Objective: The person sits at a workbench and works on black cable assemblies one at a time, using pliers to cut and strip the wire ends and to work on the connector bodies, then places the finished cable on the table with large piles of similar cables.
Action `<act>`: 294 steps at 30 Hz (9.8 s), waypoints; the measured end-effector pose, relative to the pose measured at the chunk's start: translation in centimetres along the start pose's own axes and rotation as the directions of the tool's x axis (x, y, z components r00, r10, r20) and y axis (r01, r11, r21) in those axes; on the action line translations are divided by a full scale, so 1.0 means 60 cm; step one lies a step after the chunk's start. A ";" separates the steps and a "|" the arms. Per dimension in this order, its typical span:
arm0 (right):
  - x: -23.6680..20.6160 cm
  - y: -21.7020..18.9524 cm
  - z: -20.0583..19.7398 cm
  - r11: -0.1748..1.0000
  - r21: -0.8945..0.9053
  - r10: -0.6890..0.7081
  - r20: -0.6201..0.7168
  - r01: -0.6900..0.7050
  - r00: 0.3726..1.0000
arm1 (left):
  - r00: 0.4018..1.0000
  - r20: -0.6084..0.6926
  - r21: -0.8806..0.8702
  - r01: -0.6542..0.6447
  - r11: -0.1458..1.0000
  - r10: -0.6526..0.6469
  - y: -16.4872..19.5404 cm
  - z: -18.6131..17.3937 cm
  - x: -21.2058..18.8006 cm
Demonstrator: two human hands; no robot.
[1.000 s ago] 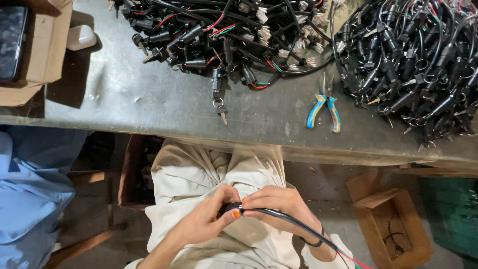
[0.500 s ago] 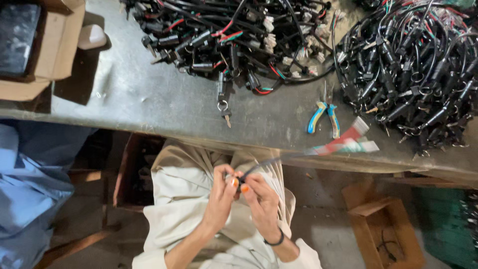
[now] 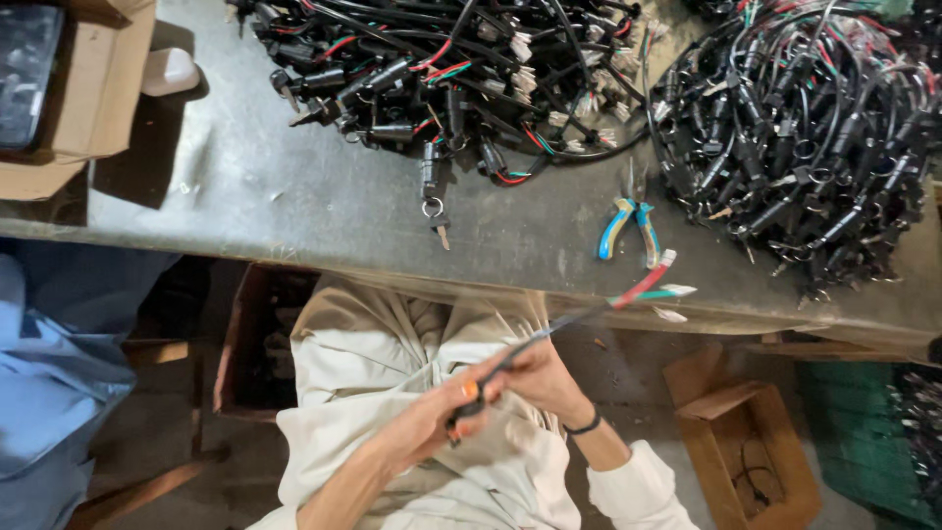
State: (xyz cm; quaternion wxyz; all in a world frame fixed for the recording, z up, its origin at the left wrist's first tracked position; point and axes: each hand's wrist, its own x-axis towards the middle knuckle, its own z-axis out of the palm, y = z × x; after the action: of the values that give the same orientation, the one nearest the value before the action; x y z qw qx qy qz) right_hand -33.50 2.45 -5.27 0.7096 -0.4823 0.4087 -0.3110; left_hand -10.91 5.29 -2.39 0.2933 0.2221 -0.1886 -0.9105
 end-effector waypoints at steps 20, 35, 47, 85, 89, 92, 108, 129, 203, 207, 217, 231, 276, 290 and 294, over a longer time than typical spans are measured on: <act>0.059 -0.240 -0.082 0.129 -0.882 -0.773 -0.376 -0.453 0.512 | 0.505 0.039 0.987 -0.152 0.044 0.862 0.030 0.023 -0.006; -0.046 -0.128 -0.046 0.418 -0.786 -0.418 -0.612 -0.456 0.671 | 0.556 -0.014 1.000 0.006 0.013 0.831 0.077 -0.008 -0.032; -0.005 -0.109 -0.001 0.537 -0.835 -0.482 -0.423 -0.123 0.767 | 0.442 0.059 0.998 -0.010 -0.060 0.895 0.080 -0.015 -0.065; -0.009 -0.223 0.014 0.185 -0.967 -0.614 -0.251 -0.173 0.748 | 0.441 0.261 0.964 -0.168 -0.206 0.859 0.055 0.010 -0.057; 0.033 -0.220 -0.078 -0.063 -0.981 -0.815 -0.055 -0.184 0.577 | 0.417 0.290 0.957 -0.097 -0.275 0.861 0.054 0.001 -0.074; 0.021 -0.195 -0.080 -0.059 -0.971 -0.674 -0.131 -0.230 0.727 | 0.423 0.251 0.968 -0.118 -0.222 0.870 0.050 -0.005 -0.078; -0.076 0.018 0.117 0.774 -0.613 -0.200 0.006 0.161 0.980 | 0.666 0.103 0.987 0.026 -0.160 0.739 0.068 -0.003 -0.061; -0.021 -0.092 0.116 0.527 -0.838 -0.195 0.042 0.141 0.980 | 0.508 0.189 0.964 0.067 -0.258 0.840 0.029 -0.012 -0.064; 0.042 -0.190 -0.046 0.092 -0.975 -0.698 -0.209 -0.204 0.685 | 0.442 0.473 0.624 -0.779 0.064 0.762 0.193 0.238 0.244; 0.074 -0.173 -0.081 0.010 -0.950 -0.765 -0.209 -0.313 0.609 | 0.265 0.607 0.795 -0.196 -0.574 0.749 0.219 0.246 0.298; 0.057 -0.182 -0.078 0.030 -0.913 -0.787 -0.272 -0.407 0.553 | 0.569 0.603 0.635 0.083 -0.768 0.559 0.314 0.122 0.202; 0.048 -0.170 -0.072 0.029 -0.929 -0.806 -0.240 -0.370 0.541 | 0.479 0.414 0.886 -0.019 -0.462 0.774 0.258 0.133 0.173; 0.001 -0.229 -0.058 0.189 -0.979 -0.559 -0.044 0.076 0.828 | 0.368 0.496 0.611 0.496 -0.617 0.787 0.209 0.011 -0.037; -0.031 -0.028 0.195 0.535 -0.695 -0.664 0.004 0.479 0.748 | 0.459 0.728 0.603 -0.076 -0.794 0.509 0.138 -0.077 -0.019; -0.031 -0.056 0.181 0.431 -0.798 -0.744 -0.049 0.422 0.667 | 0.408 0.801 0.570 -0.300 -0.765 0.437 0.109 -0.042 -0.019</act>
State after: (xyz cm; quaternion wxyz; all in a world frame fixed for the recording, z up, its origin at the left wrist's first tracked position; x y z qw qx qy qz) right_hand -24.98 7.50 0.58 0.1978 -0.7610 0.4319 -0.4417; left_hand -5.86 0.50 -1.05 0.4314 0.2392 -0.8699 0.0041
